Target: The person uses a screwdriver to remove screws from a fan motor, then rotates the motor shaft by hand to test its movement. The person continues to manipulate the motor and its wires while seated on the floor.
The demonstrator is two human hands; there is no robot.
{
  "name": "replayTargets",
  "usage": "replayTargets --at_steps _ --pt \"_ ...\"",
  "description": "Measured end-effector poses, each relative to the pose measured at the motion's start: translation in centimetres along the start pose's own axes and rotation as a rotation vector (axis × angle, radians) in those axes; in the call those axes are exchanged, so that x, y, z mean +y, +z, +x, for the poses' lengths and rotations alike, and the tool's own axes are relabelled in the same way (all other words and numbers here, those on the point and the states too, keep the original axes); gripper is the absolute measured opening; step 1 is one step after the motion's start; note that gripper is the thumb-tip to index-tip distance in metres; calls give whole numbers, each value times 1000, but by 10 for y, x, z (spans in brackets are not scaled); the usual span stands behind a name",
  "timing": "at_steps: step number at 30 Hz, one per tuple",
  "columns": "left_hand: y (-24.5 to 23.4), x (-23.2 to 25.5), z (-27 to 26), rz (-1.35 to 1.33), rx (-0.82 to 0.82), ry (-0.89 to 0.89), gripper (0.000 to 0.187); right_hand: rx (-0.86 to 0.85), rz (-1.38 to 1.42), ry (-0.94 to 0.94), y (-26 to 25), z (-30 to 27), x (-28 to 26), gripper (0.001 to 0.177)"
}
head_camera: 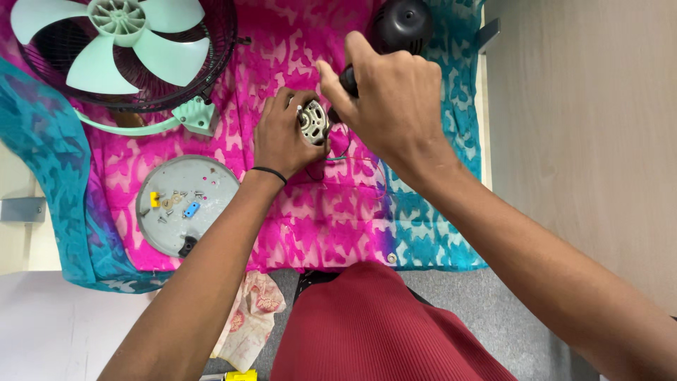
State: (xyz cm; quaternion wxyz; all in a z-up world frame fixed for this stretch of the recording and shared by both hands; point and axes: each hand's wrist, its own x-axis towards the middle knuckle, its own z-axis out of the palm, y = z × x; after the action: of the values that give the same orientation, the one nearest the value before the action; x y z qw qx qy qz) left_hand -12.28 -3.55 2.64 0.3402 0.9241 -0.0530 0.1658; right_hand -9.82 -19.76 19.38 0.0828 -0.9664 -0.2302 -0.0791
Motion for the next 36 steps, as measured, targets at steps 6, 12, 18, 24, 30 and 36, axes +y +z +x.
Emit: replayTargets --at_steps 6,12,18,24,30,36 --pt "-10 17 -4 149 93 -124 108 215 105 -88 7 6 -2 35" --pt "-3 49 -52 -1298 318 -1128 88 76 531 -284 7 -13 8 40" --pt "27 40 -51 -2266 366 -1410 91 51 765 -383 5 -29 -1 49" --pt "54 12 -51 -2490 305 -941 70 141 520 -242 5 -29 -11 40" --pt "47 5 -46 -2679 391 -1210 74 272 364 -148 1 -19 -15 33" --pt "39 7 -29 -2477 473 -1412 75 215 565 -243 -9 -23 -15 44"
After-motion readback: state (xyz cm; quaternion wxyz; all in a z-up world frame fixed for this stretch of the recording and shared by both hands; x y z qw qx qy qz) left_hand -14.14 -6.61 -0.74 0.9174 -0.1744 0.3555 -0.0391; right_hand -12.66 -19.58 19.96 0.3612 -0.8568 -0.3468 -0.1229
